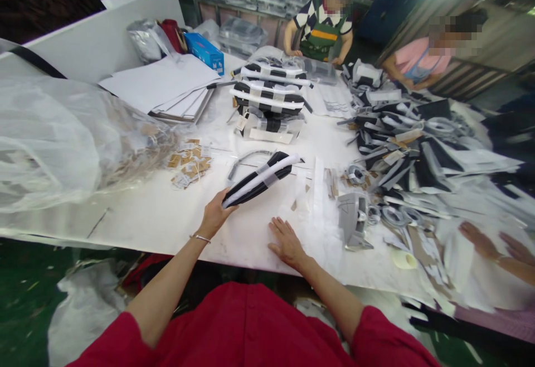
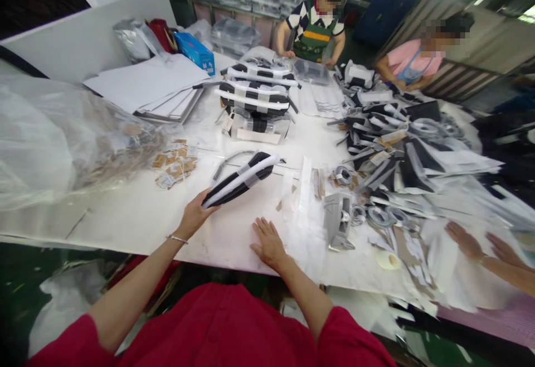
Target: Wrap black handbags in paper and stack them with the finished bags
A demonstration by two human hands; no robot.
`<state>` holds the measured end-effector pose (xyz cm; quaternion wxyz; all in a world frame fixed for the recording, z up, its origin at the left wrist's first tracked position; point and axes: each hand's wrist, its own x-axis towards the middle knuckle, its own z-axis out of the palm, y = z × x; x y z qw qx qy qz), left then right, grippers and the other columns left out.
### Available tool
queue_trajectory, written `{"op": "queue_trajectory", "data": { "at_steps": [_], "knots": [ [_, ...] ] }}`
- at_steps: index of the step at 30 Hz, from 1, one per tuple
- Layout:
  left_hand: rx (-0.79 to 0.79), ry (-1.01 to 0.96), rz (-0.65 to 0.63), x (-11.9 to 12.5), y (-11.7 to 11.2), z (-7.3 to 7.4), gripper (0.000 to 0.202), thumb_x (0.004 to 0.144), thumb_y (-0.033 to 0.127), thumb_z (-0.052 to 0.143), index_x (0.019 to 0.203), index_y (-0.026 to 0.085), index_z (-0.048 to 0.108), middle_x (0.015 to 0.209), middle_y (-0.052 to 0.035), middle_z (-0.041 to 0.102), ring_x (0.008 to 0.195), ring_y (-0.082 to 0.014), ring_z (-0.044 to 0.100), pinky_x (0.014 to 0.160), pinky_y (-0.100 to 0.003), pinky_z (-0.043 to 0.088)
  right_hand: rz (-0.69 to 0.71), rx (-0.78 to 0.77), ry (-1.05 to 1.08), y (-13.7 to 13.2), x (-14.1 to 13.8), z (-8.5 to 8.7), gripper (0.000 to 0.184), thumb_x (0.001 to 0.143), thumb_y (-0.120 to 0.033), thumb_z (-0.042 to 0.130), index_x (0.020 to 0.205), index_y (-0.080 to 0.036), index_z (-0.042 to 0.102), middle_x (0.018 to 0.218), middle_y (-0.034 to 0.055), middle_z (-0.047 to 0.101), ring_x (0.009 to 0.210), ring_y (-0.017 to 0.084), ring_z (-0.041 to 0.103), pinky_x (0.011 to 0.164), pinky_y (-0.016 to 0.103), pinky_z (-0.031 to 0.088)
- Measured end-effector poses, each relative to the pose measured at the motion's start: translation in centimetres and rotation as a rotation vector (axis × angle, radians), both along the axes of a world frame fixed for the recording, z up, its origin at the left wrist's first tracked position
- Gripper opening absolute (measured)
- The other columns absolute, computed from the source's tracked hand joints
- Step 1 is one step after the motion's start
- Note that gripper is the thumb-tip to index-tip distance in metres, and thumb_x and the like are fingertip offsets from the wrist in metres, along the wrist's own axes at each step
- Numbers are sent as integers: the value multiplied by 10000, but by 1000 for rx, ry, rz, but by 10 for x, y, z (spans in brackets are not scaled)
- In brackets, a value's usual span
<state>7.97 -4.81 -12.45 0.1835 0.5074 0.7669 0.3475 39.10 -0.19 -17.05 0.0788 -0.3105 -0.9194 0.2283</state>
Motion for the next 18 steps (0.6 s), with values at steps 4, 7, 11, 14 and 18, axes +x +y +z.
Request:
{"op": "queue_trajectory", "data": {
  "at_steps": [4, 7, 11, 14, 18],
  "knots": [
    [2, 6, 9, -1, 0, -3, 613, 759, 315, 723, 1331, 256, 510, 1295, -31, 626, 1163, -262, 609, 1017, -360, 491, -244, 20, 247, 16, 15, -7, 386, 928, -296, 453, 1269, -169, 581, 1258, 140, 623, 1197, 235, 560, 1050, 447, 456],
    [10, 7, 17, -1, 0, -3, 602, 759, 311, 722, 1323, 260, 518, 1287, -25, 632, 1156, -262, 613, 1016, -362, 493, -545, 21, 201, 48, 28, -8, 314, 880, -286, 476, 1100, -163, 663, 1117, 134, 670, 1111, 258, 592, 1025, 460, 460],
    [4, -16, 20, 0, 0, -1, 602, 760, 306, 721, 1324, 249, 516, 1281, -30, 635, 1147, -257, 618, 1017, -362, 490, -828, -30, 18, 94, 42, 2, 370, 779, -272, 544, 1099, -132, 666, 1209, 175, 628, 1158, 314, 564, 1031, 494, 432],
    [3, -29, 23, 0, 0, 1, 605, 759, 305, 719, 1324, 241, 514, 1290, -37, 629, 1151, -257, 616, 1025, -368, 485, -809, -72, 103, 101, 46, 13, 400, 826, -341, 516, 1143, -130, 639, 1153, 161, 647, 1039, 282, 621, 942, 456, 492],
    [2, -39, 22, 1, 0, 1, 612, 754, 298, 723, 1324, 232, 513, 1296, -42, 625, 1163, -260, 608, 1038, -373, 476, -343, -160, 63, 63, 45, 23, 345, 811, -344, 619, 1121, -196, 651, 1098, 102, 679, 1006, 250, 627, 922, 416, 492]
  ]
}}
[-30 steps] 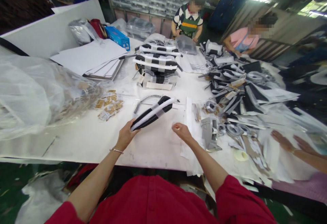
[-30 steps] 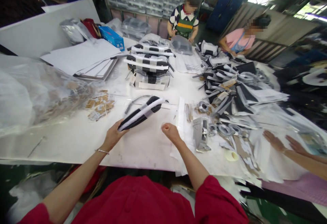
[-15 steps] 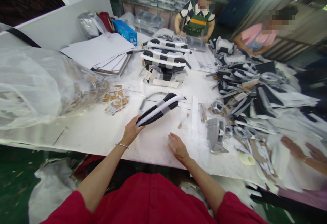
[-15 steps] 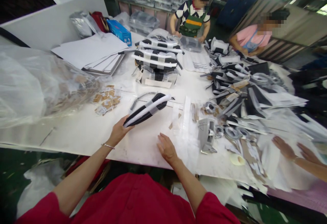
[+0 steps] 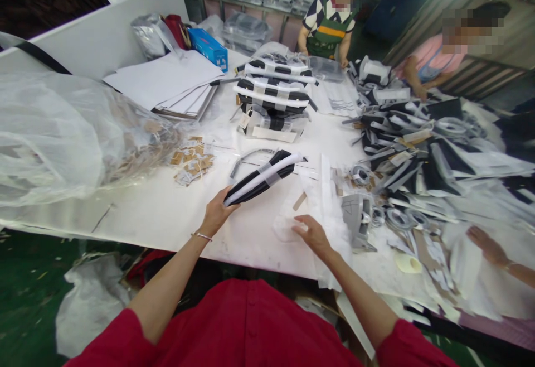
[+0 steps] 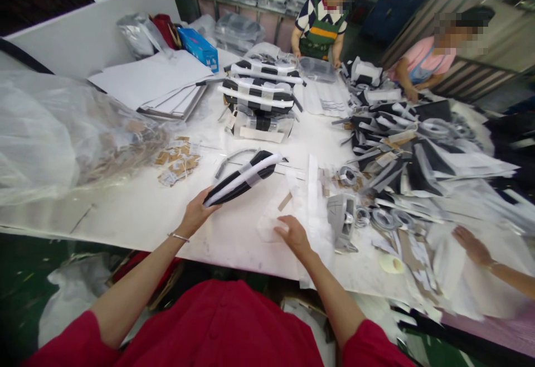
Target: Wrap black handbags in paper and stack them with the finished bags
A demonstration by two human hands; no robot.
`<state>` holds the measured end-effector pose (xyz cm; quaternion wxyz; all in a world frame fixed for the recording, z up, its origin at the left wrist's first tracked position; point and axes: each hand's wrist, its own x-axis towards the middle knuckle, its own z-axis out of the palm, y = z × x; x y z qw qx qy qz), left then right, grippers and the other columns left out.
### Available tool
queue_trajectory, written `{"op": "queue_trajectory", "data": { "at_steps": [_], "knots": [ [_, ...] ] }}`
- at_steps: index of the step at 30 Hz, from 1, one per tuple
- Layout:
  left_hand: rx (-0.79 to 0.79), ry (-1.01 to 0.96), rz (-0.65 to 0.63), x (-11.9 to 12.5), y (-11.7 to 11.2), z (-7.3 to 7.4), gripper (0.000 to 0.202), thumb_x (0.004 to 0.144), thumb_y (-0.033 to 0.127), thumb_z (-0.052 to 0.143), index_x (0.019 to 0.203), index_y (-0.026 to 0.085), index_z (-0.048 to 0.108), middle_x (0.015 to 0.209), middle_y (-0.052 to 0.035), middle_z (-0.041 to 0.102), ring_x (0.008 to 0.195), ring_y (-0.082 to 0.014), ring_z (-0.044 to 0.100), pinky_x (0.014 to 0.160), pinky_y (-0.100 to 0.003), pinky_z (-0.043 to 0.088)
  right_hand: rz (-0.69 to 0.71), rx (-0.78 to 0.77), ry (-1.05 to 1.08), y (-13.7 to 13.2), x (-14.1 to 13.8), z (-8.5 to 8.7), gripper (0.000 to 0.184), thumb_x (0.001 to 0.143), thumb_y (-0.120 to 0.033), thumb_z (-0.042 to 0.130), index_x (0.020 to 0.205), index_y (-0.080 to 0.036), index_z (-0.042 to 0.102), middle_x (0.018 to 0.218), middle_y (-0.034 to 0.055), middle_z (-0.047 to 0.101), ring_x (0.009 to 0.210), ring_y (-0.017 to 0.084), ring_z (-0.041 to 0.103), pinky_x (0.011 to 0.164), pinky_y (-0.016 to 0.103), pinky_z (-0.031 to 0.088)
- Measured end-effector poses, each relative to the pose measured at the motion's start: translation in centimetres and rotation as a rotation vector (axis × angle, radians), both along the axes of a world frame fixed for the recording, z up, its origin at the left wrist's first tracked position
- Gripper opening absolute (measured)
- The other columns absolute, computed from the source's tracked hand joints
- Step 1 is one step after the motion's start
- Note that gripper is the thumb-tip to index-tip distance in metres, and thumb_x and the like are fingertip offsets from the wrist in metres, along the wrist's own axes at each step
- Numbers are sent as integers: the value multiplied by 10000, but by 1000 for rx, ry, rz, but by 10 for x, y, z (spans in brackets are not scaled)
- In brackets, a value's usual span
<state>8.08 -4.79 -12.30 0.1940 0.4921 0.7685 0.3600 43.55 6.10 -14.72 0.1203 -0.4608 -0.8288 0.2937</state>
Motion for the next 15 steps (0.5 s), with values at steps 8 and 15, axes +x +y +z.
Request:
{"op": "queue_trajectory", "data": {
  "at_steps": [8, 15],
  "knots": [
    [8, 26, -8, -2, 0, -3, 596, 759, 322, 710, 1317, 240, 517, 1297, -38, 624, 1166, -262, 607, 1022, -369, 487, 143, 6, -384, -37, -37, 14, 94, 796, -229, 670, 881, -200, 697, 1032, 93, 655, 1015, 259, 553, 903, 388, 426],
    [15, 49, -29, -3, 1, -8, 611, 761, 345, 700, 1328, 234, 501, 1305, -50, 617, 1184, -269, 594, 1028, -376, 479, -60, -570, 281, -31, -53, 118, 540, 794, -436, 678, 1278, -231, 552, 1122, 92, 633, 968, 220, 608, 920, 427, 469]
  ]
}}
